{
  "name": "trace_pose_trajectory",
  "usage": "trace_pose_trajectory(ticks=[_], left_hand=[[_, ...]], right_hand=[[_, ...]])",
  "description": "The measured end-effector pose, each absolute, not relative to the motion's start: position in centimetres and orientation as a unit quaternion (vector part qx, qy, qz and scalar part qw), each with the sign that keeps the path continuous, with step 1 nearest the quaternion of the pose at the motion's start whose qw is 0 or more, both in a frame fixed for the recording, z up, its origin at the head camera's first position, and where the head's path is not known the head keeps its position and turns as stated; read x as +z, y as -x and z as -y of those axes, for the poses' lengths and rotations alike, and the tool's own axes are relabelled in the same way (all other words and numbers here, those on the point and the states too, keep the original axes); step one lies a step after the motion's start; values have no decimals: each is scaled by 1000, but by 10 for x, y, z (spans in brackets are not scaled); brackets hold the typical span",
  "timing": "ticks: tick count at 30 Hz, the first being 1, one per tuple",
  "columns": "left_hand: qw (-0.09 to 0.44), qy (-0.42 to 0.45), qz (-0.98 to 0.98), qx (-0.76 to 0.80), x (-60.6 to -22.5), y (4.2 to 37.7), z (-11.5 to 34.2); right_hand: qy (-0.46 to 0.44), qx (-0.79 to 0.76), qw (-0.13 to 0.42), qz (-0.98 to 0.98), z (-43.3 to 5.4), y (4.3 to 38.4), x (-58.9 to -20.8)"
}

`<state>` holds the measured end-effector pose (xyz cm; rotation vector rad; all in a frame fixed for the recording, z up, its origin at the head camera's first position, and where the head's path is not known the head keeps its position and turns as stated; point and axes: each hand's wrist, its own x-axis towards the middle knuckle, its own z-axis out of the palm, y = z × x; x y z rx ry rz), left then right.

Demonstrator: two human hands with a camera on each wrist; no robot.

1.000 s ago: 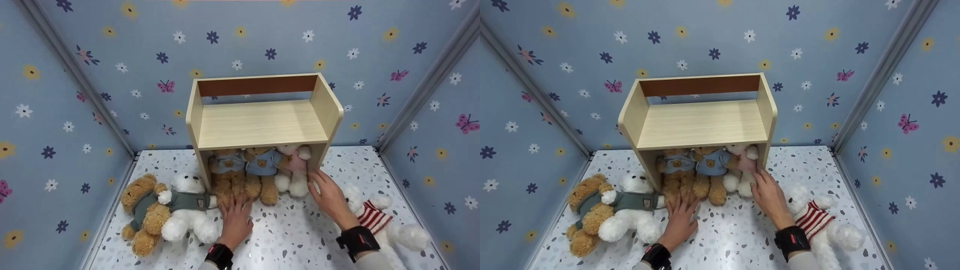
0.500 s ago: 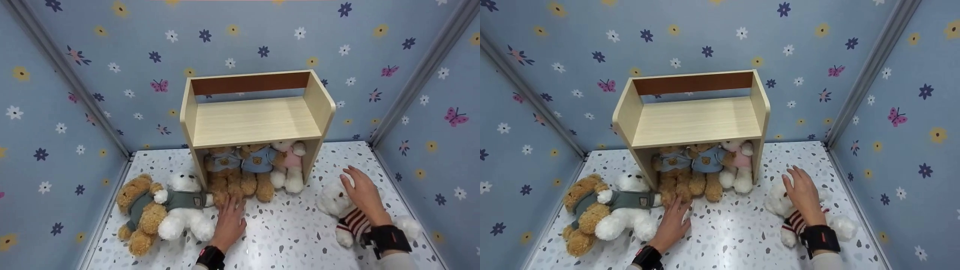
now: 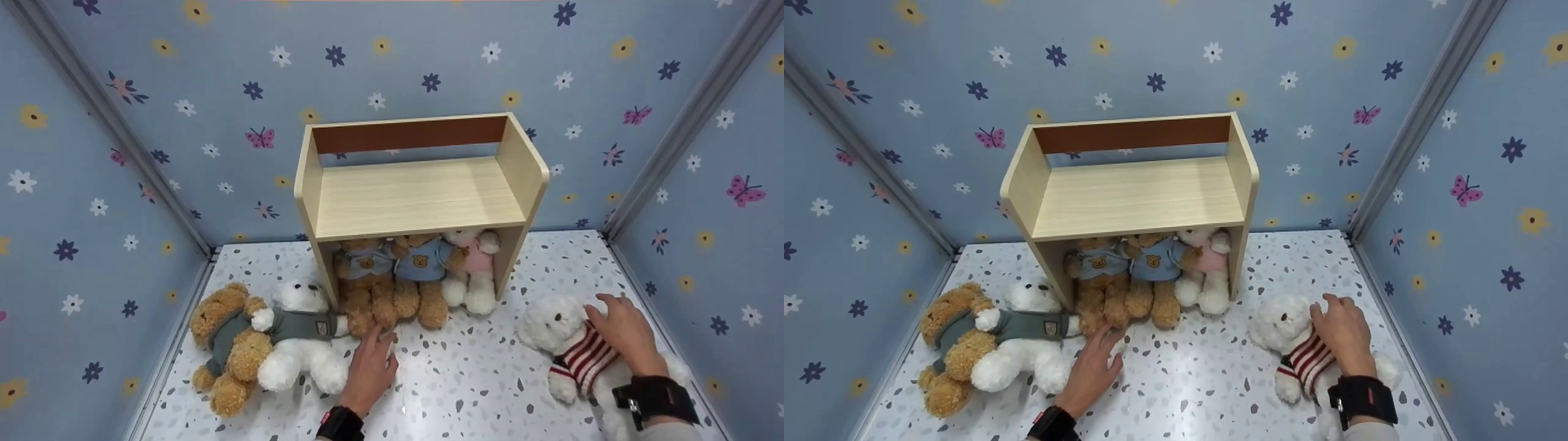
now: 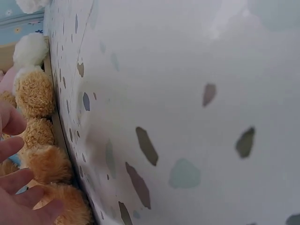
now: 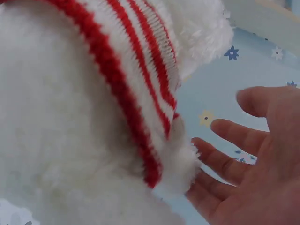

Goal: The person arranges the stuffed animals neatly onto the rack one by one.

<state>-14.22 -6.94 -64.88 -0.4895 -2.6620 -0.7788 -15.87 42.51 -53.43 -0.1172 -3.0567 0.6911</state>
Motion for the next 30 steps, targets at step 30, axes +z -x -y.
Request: trace_pose_trajectory(ticks=[30], left_hand=[[183, 157, 923, -300, -649, 140, 66]], right_hand=[[-15, 228, -255, 939, -436, 182, -552]])
